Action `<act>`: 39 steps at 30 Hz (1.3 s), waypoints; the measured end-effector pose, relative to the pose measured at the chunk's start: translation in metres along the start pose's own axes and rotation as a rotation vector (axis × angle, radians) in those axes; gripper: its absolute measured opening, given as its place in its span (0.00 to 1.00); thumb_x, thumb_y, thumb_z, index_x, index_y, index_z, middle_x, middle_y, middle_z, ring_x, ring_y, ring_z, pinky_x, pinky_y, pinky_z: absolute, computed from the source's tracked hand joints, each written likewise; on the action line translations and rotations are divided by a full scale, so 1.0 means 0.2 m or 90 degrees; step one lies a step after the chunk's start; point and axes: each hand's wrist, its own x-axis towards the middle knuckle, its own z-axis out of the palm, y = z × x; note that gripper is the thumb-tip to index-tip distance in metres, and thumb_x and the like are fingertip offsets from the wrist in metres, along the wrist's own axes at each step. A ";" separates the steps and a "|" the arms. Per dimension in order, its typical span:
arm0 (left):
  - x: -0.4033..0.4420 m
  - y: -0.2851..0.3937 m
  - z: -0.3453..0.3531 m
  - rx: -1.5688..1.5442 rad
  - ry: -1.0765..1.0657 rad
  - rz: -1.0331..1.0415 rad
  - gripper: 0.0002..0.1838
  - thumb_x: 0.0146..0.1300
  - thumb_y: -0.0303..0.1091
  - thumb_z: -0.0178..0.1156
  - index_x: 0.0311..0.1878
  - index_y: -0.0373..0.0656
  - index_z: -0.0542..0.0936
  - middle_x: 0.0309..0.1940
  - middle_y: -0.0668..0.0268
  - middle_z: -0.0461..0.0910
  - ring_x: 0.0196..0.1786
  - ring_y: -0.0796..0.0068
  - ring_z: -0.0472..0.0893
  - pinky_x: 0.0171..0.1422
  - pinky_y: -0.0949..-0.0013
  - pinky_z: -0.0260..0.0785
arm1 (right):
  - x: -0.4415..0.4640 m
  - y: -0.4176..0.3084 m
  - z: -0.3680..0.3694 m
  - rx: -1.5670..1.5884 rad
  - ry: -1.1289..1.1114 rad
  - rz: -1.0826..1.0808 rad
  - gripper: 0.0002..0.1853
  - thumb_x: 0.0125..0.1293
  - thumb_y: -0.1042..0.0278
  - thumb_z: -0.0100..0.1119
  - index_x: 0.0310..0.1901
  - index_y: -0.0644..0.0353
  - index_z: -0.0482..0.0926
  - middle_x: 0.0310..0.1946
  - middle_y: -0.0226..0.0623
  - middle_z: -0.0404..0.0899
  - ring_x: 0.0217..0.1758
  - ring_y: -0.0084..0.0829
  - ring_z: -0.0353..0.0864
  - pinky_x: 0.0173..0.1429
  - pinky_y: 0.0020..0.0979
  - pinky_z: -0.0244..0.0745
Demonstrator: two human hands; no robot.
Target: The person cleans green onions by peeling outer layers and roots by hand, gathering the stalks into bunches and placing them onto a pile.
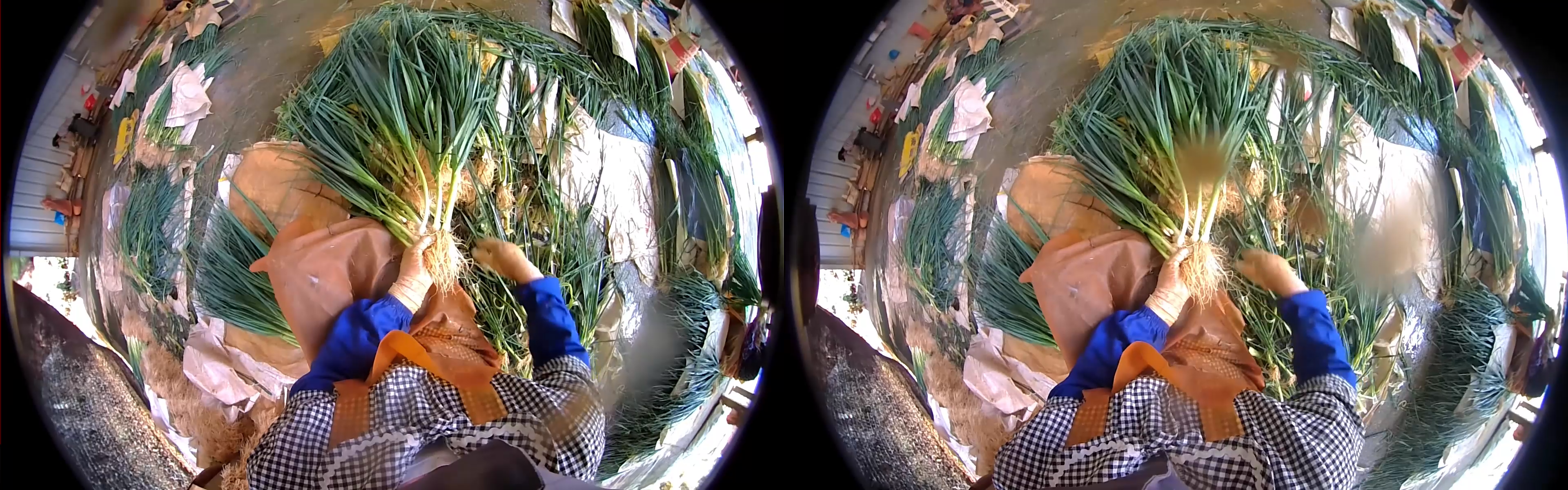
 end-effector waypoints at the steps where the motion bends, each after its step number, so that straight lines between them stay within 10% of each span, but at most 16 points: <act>1: -0.02 0.01 0.01 -0.014 -0.021 -0.042 0.13 0.58 0.26 0.53 0.46 0.35 0.73 0.35 0.58 0.78 0.36 0.64 0.79 0.41 0.61 0.75 | 0.07 0.04 0.03 0.232 0.106 -0.182 0.30 0.66 0.52 0.49 0.63 0.63 0.61 0.60 0.47 0.67 0.58 0.38 0.71 0.58 0.35 0.69; 7: 0.01 0.04 -0.04 -0.044 0.036 -0.051 0.12 0.60 0.28 0.51 0.45 0.33 0.74 0.30 0.58 0.78 0.32 0.64 0.79 0.38 0.64 0.75 | 0.31 -0.18 0.13 0.727 -0.109 -0.384 0.26 0.62 0.65 0.55 0.61 0.63 0.64 0.54 0.36 0.72 0.58 0.28 0.69 0.64 0.30 0.59; 10: -0.05 0.06 0.01 -0.054 0.000 -0.052 0.12 0.62 0.30 0.47 0.44 0.34 0.74 0.28 0.59 0.78 0.31 0.64 0.79 0.37 0.65 0.75 | 0.25 -0.13 0.18 0.404 0.102 -0.418 0.21 0.59 0.63 0.57 0.54 0.60 0.73 0.46 0.36 0.78 0.50 0.25 0.75 0.55 0.27 0.70; 11: -0.04 0.11 -0.02 -0.094 -0.145 -0.152 0.13 0.59 0.32 0.51 0.43 0.34 0.76 0.33 0.58 0.79 0.35 0.64 0.79 0.42 0.62 0.75 | 0.16 -0.16 0.10 -0.226 0.143 -0.387 0.16 0.54 0.64 0.58 0.45 0.56 0.77 0.35 0.38 0.79 0.39 0.28 0.78 0.44 0.29 0.74; 12: -0.03 0.07 -0.03 -0.113 -0.070 -0.083 0.13 0.61 0.32 0.46 0.42 0.35 0.74 0.31 0.58 0.78 0.31 0.63 0.79 0.37 0.63 0.75 | 0.09 -0.13 0.16 -0.341 0.130 -0.461 0.07 0.56 0.67 0.49 0.24 0.57 0.70 0.19 0.34 0.70 0.23 0.33 0.71 0.27 0.34 0.70; 13: -0.02 0.09 0.01 -0.109 -0.044 -0.102 0.12 0.61 0.32 0.46 0.42 0.35 0.74 0.32 0.57 0.78 0.32 0.63 0.79 0.37 0.63 0.75 | 0.10 0.10 0.32 -0.148 0.113 -0.641 0.08 0.59 0.64 0.49 0.29 0.58 0.75 0.18 0.35 0.71 0.22 0.34 0.73 0.28 0.34 0.71; 16: -0.04 0.10 0.06 -0.051 0.019 -0.111 0.11 0.60 0.29 0.48 0.44 0.37 0.73 0.34 0.57 0.78 0.34 0.63 0.79 0.41 0.62 0.75 | -0.16 0.14 0.18 -0.565 -0.368 -0.130 0.21 0.67 0.51 0.39 0.48 0.56 0.77 0.43 0.46 0.79 0.46 0.40 0.79 0.52 0.36 0.73; 18: -0.03 0.07 0.05 0.100 -0.038 -0.054 0.13 0.57 0.24 0.51 0.47 0.38 0.72 0.36 0.58 0.78 0.38 0.63 0.79 0.44 0.63 0.76 | -0.08 0.17 0.05 -0.455 -0.193 -0.038 0.24 0.68 0.47 0.39 0.51 0.57 0.75 0.47 0.46 0.77 0.48 0.40 0.78 0.55 0.36 0.71; 20: -0.05 0.07 0.07 0.145 -0.051 -0.135 0.17 0.55 0.22 0.54 0.49 0.35 0.71 0.39 0.58 0.77 0.41 0.65 0.79 0.48 0.65 0.75 | -0.04 0.04 0.05 0.582 0.015 -0.080 0.26 0.67 0.46 0.45 0.56 0.59 0.69 0.46 0.40 0.77 0.50 0.31 0.75 0.53 0.36 0.69; 25: -0.09 0.12 0.05 0.232 -0.122 -0.195 0.18 0.53 0.22 0.56 0.49 0.37 0.71 0.36 0.63 0.76 0.37 0.72 0.78 0.44 0.71 0.73 | 0.33 -0.10 0.37 0.905 0.155 -0.209 0.15 0.67 0.63 0.50 0.50 0.65 0.71 0.39 0.29 0.75 0.39 0.20 0.71 0.45 0.23 0.70; 29: -0.15 0.14 0.08 0.196 -0.161 -0.165 0.20 0.52 0.23 0.57 0.51 0.34 0.70 0.34 0.65 0.75 0.37 0.77 0.76 0.45 0.75 0.71 | 0.36 -0.04 0.33 0.744 0.418 -0.197 0.14 0.68 0.60 0.48 0.31 0.63 0.74 0.23 0.28 0.72 0.30 0.22 0.69 0.35 0.25 0.66; 32: -0.26 0.14 0.28 0.103 -0.250 -0.024 0.19 0.53 0.25 0.56 0.50 0.38 0.71 0.48 0.57 0.75 0.47 0.64 0.77 0.53 0.61 0.72 | 0.33 0.06 0.24 0.250 0.594 0.012 0.13 0.65 0.61 0.50 0.29 0.62 0.72 0.19 0.39 0.73 0.21 0.38 0.71 0.28 0.37 0.68; 36: -0.10 0.07 -0.03 0.111 -0.134 -0.166 0.19 0.56 0.26 0.54 0.53 0.35 0.70 0.45 0.59 0.76 0.48 0.65 0.77 0.53 0.61 0.72 | 0.24 -0.14 0.25 0.071 0.570 -0.429 0.09 0.66 0.65 0.51 0.38 0.63 0.74 0.32 0.39 0.75 0.36 0.31 0.74 0.43 0.28 0.72; 38: -0.08 0.09 -0.01 0.109 -0.123 -0.172 0.21 0.55 0.26 0.53 0.54 0.34 0.69 0.46 0.57 0.76 0.48 0.62 0.76 0.55 0.59 0.71 | 0.34 0.03 0.18 0.464 0.612 -0.252 0.10 0.63 0.68 0.55 0.42 0.65 0.75 0.41 0.44 0.76 0.45 0.36 0.75 0.51 0.29 0.70; 39: -0.11 0.12 0.01 0.103 -0.055 -0.148 0.23 0.55 0.26 0.54 0.56 0.34 0.68 0.47 0.55 0.75 0.49 0.60 0.76 0.57 0.57 0.70 | 0.34 0.19 0.12 0.201 0.731 -0.099 0.17 0.59 0.63 0.60 0.45 0.65 0.74 0.45 0.46 0.76 0.48 0.38 0.75 0.54 0.31 0.69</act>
